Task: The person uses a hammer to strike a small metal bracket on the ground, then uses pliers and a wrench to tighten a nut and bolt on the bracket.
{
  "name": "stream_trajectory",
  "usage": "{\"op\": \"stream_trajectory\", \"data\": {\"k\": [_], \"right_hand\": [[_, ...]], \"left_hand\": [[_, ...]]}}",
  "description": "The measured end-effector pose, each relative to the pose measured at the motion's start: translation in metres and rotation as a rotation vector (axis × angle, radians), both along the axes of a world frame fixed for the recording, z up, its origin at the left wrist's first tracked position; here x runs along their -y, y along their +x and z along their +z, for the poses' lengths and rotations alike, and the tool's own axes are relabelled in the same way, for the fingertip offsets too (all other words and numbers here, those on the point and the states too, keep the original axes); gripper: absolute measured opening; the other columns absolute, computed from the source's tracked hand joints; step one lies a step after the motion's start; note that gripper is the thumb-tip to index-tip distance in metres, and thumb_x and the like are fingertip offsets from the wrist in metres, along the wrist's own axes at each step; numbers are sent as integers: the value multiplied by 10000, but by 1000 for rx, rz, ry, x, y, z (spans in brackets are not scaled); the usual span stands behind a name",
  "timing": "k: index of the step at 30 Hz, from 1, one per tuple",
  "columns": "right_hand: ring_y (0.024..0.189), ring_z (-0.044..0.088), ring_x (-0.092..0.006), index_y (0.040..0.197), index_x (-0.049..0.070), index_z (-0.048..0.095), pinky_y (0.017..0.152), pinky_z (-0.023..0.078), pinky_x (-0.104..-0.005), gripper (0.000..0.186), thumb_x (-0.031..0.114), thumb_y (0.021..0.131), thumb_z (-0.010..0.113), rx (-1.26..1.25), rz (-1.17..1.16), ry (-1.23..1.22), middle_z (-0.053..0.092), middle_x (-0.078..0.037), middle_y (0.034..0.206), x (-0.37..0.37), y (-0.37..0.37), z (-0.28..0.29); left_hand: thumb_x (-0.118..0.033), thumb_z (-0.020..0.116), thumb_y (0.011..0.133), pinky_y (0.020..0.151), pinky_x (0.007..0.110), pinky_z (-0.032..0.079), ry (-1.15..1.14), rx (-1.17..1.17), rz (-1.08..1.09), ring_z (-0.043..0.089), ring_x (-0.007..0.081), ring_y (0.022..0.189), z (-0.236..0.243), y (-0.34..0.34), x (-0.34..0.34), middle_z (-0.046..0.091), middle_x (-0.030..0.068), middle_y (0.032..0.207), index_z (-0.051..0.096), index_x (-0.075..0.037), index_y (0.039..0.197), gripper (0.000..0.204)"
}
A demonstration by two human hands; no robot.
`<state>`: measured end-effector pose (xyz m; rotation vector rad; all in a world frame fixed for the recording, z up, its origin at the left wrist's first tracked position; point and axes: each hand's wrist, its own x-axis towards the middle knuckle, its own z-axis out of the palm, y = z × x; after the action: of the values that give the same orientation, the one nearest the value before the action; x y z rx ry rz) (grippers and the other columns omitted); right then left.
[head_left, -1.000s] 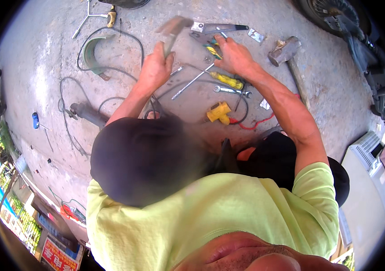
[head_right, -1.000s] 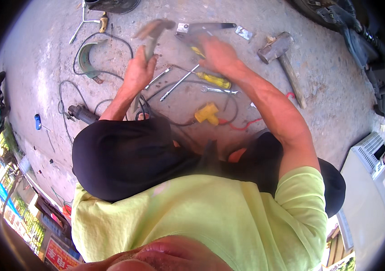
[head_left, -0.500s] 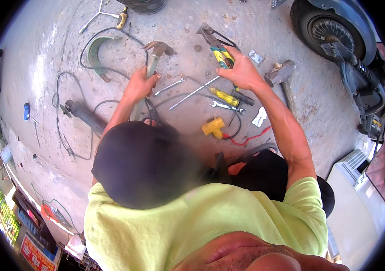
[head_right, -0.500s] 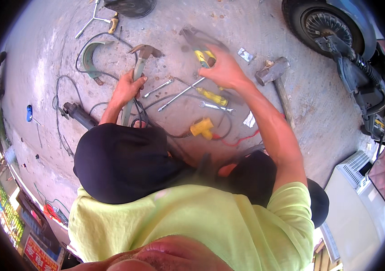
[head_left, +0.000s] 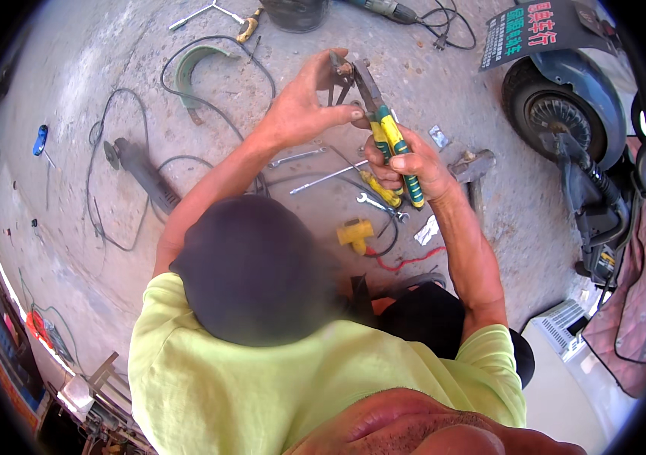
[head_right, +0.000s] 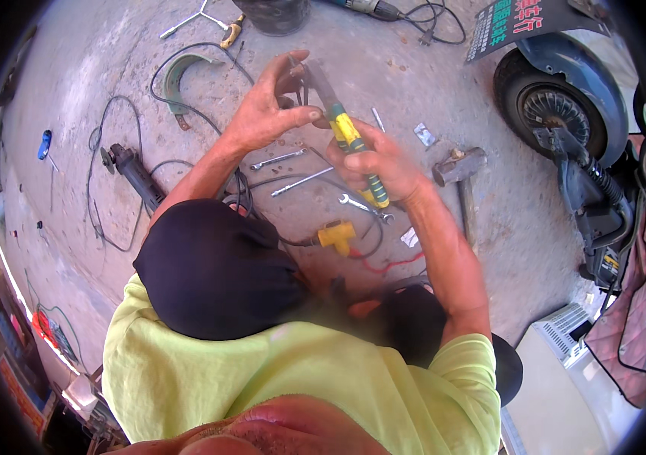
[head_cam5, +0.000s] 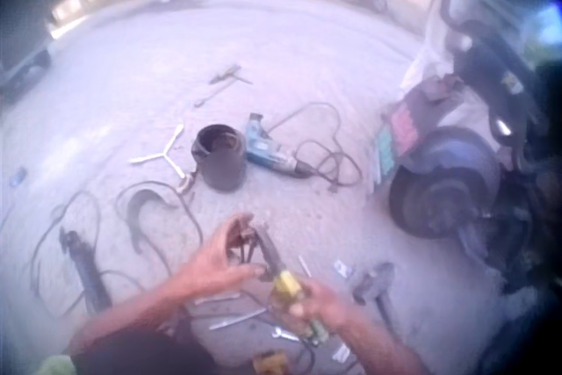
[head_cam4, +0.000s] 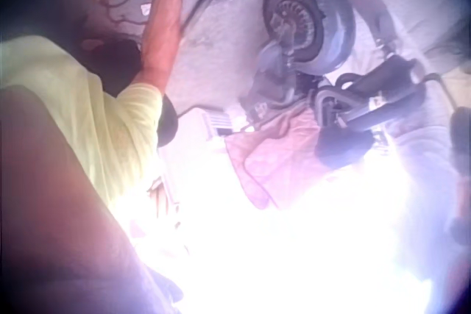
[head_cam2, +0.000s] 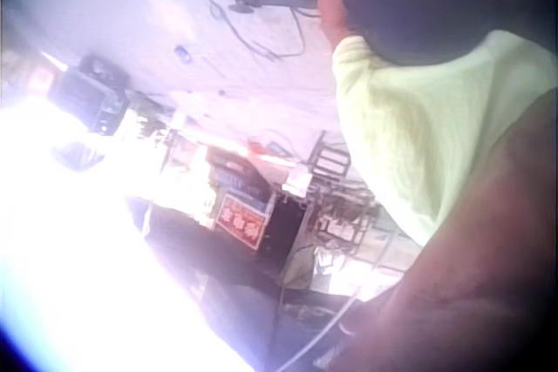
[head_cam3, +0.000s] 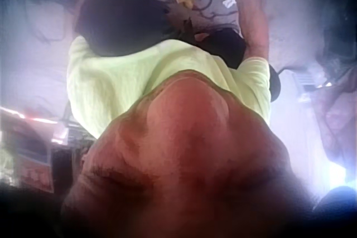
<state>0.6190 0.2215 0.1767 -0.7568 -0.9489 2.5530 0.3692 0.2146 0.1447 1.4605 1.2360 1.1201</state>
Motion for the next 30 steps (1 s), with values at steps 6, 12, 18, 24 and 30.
{"op": "stream_trajectory", "data": {"k": [6,12,18,24,30], "right_hand": [[734,572,-136,1545,33,393,626,476,-272,869,342,798,711,-38,3,29,578,-46,981,4,-4,-9],[969,659,-226,1571,48,364,881,553,-390,745,290,900,577,-23,1,-105,651,-112,1156,11,-12,-17],[920,631,-167,1523,38,431,821,532,-338,619,235,952,571,159,-55,86,650,-81,1090,17,-21,-8],[830,525,-119,1498,32,420,729,464,-317,636,248,939,632,287,-13,252,546,-35,954,19,-28,-7],[792,452,-133,1507,64,385,692,415,-309,676,287,929,655,27,-64,-190,454,-19,909,29,-31,-5]], "left_hand": [[-103,692,954,711,291,563,-234,320,-65,632,136,856,7,-2,5,642,98,1109,432,35,1438,566],[-132,709,936,548,246,480,-276,458,8,576,97,673,4,3,14,682,108,1048,486,38,1352,501],[-159,721,937,494,235,441,-247,399,68,555,88,632,0,1,16,678,85,961,475,51,1369,540],[-184,747,935,460,244,411,-418,590,36,527,83,579,-3,-1,18,607,55,787,414,69,1416,637],[-212,766,927,463,257,416,-306,400,50,523,85,569,-11,4,15,623,68,793,396,71,1427,683]]}}
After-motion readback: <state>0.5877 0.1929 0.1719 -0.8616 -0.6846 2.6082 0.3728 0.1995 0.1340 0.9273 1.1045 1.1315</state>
